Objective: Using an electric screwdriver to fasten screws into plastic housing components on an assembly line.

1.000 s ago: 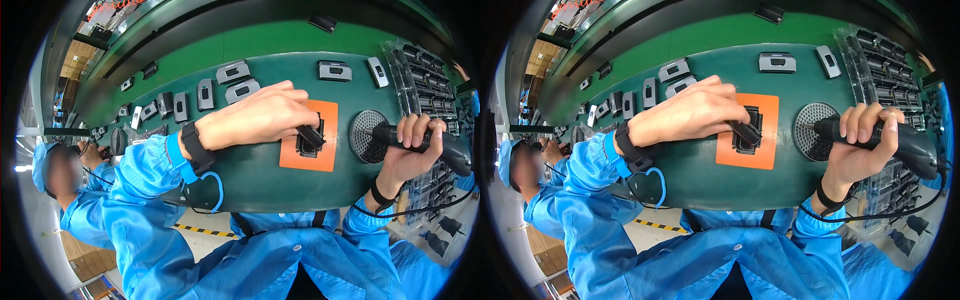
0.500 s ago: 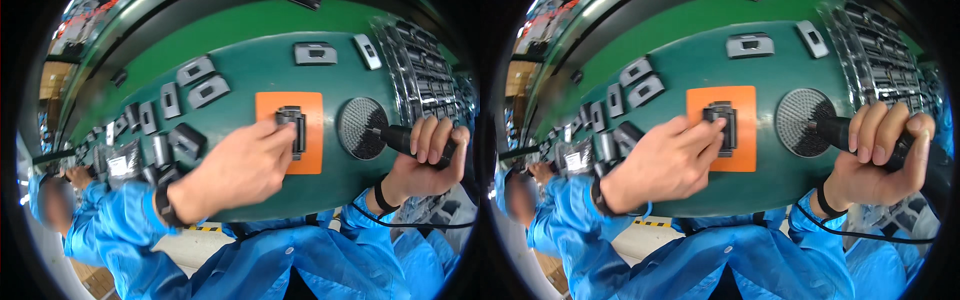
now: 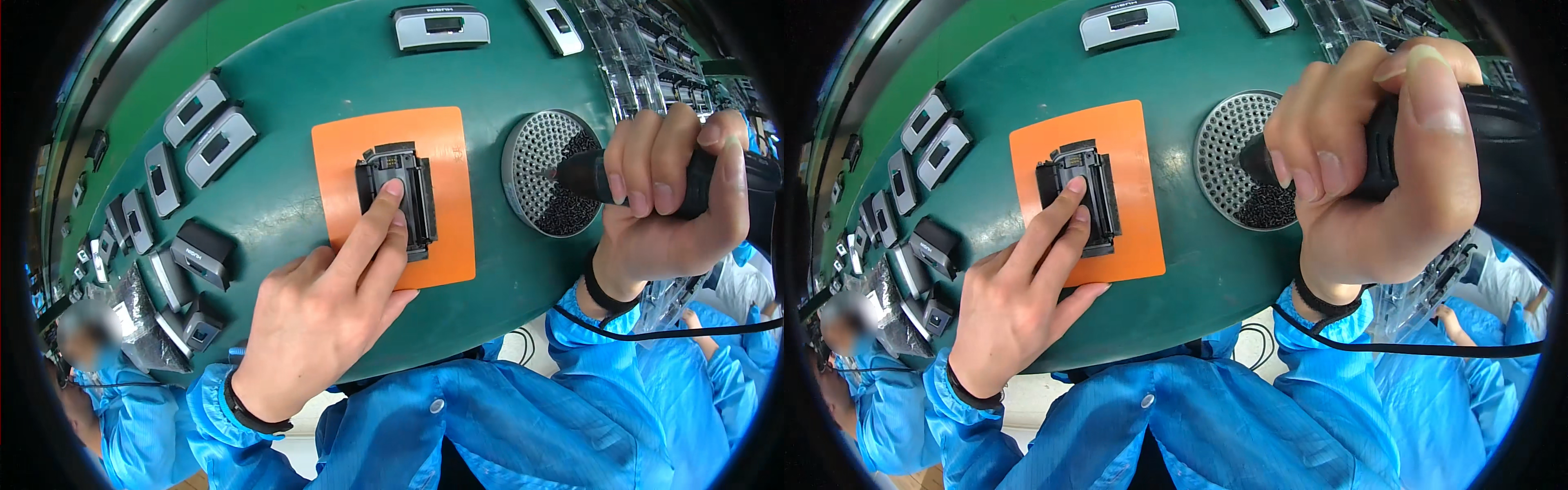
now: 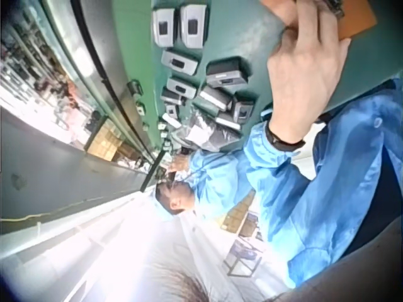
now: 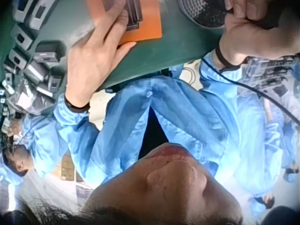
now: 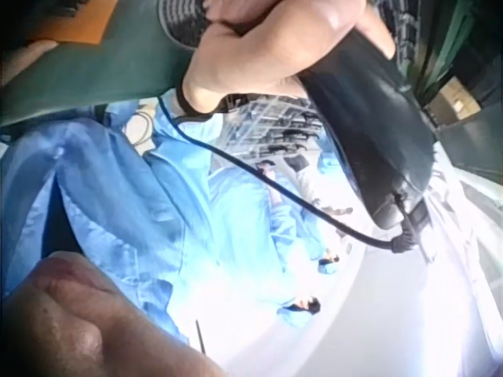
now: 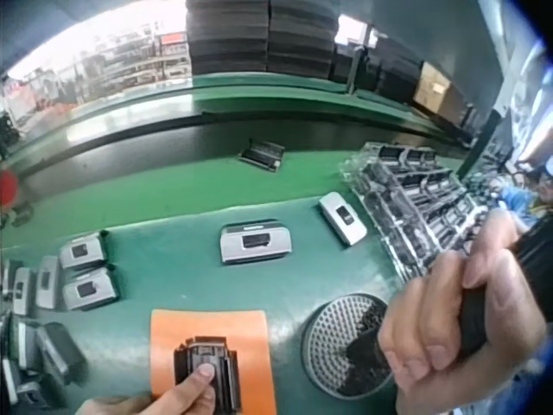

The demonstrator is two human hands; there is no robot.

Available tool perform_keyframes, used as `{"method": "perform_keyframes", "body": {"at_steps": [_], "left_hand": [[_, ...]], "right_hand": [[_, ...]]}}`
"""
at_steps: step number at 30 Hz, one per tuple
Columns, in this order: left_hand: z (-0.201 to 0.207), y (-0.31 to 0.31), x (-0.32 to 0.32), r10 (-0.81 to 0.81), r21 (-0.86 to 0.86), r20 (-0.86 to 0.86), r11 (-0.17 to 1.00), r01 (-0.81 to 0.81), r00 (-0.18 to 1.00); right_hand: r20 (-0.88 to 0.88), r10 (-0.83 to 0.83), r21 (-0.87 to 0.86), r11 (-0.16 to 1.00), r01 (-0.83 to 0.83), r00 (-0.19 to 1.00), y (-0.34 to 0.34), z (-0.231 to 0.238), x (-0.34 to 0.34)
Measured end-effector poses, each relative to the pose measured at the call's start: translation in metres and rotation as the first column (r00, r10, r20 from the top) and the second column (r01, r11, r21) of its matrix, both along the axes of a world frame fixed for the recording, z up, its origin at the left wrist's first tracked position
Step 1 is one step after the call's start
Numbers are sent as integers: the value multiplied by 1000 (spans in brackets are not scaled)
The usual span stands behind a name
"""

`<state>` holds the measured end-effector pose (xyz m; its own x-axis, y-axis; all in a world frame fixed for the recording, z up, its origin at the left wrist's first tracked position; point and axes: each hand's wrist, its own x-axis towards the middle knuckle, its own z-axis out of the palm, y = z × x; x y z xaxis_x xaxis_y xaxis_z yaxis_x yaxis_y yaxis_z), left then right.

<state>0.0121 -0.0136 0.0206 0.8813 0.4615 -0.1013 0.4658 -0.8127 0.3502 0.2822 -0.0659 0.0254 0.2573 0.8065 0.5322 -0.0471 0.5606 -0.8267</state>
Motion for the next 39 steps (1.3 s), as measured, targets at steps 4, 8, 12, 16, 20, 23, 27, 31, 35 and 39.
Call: {"method": "perform_keyframes", "body": {"at_steps": [4,8,12,16,20,23,27,31,35,39], "left_hand": [[-2,4,-1,-20,-6,5,1000,20,1000],[-4,8,-3,-32,-32,12,999,33,999],[-6,9,-4,-37,-27,31,999,38,999],[-5,8,-6,-43,-22,47,999,44,998],[-6,7,-10,-30,-21,68,999,32,997],[-7,7,-7,-67,21,63,998,66,996],[-15,1,-11,-83,200,36,977,74,996],[-20,0,-13,-87,182,63,981,74,994],[-22,-1,-12,-81,199,66,978,66,995],[-23,-1,-14,-74,222,62,973,59,995]], "right_hand": [[-15,19,-2,1000,-19,1000,1,-6,-2],[-44,-28,-30,999,27,999,0,-6,-5],[1,-43,-20,999,43,999,1,-5,-6],[49,-63,-17,998,64,997,1,-6,-15],[49,-144,-56,988,147,988,7,-7,-24],[12,-78,-35,996,79,997,3,18,-10],[41,122,24,992,-123,992,14,43,-9],[44,136,-1,991,-136,990,31,33,-39],[68,121,-32,992,-119,990,42,15,-62],[89,112,-44,993,-108,990,49,10,-72]]}}
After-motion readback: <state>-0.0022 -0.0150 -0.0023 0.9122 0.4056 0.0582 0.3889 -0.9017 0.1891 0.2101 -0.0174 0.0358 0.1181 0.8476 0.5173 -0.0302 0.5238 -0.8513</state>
